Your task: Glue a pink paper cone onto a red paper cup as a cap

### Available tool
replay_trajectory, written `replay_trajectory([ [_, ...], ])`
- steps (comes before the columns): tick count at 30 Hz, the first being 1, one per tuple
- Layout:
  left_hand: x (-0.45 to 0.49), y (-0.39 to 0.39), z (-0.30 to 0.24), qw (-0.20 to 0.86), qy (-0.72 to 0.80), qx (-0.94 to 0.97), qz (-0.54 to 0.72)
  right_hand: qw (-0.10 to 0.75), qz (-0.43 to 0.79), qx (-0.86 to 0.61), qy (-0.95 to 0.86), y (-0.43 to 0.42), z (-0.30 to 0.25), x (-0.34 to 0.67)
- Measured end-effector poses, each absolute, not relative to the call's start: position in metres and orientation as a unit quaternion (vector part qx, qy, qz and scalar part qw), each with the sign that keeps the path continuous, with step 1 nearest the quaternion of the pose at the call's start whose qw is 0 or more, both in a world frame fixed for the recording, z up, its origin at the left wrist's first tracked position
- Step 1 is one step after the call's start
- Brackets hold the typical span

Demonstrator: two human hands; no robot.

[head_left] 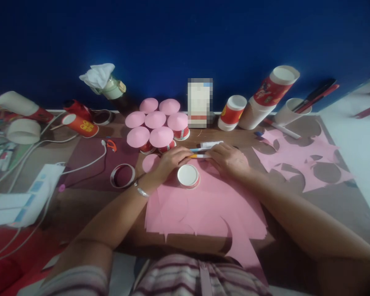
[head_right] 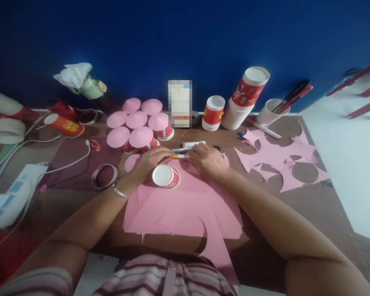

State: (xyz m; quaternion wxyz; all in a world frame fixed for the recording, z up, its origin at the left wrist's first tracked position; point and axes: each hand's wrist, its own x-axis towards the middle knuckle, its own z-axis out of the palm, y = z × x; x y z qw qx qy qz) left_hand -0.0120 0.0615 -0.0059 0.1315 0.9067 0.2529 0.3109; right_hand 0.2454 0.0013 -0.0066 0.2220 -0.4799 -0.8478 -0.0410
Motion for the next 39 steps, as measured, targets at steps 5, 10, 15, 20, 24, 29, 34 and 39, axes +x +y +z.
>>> replay_trajectory([
  [5,-0.016,0.064,-0.006,0.114,0.267,0.907,0.306,0.213,-0.043,-0.506,-0.835,0.004,-0.009,0.247],
  [10,-0.019,0.063,-0.006,0.111,0.27,0.91,0.295,0.221,-0.081,-0.515,-0.824,0.005,-0.01,0.249],
  [15,-0.019,0.062,-0.003,0.156,0.28,0.894,0.313,0.255,-0.095,-0.517,-0.812,0.006,-0.015,0.252],
  [20,-0.017,0.06,0.001,0.223,0.288,0.86,0.357,0.263,-0.117,-0.506,-0.813,0.009,-0.018,0.251],
  [24,-0.019,0.056,0.009,0.254,0.273,0.855,0.361,0.271,-0.117,-0.504,-0.812,0.008,-0.019,0.25],
  [29,-0.032,0.046,0.017,0.231,0.282,0.857,0.364,0.26,-0.131,-0.502,-0.814,0.008,-0.02,0.25],
  [34,-0.07,0.031,0.017,0.09,0.304,0.895,0.313,0.245,-0.103,-0.5,-0.824,0.007,-0.008,0.25],
  [39,-0.107,0.018,0.021,0.0,0.381,0.908,0.176,0.274,-0.042,-0.493,-0.824,0.003,0.019,0.257],
])
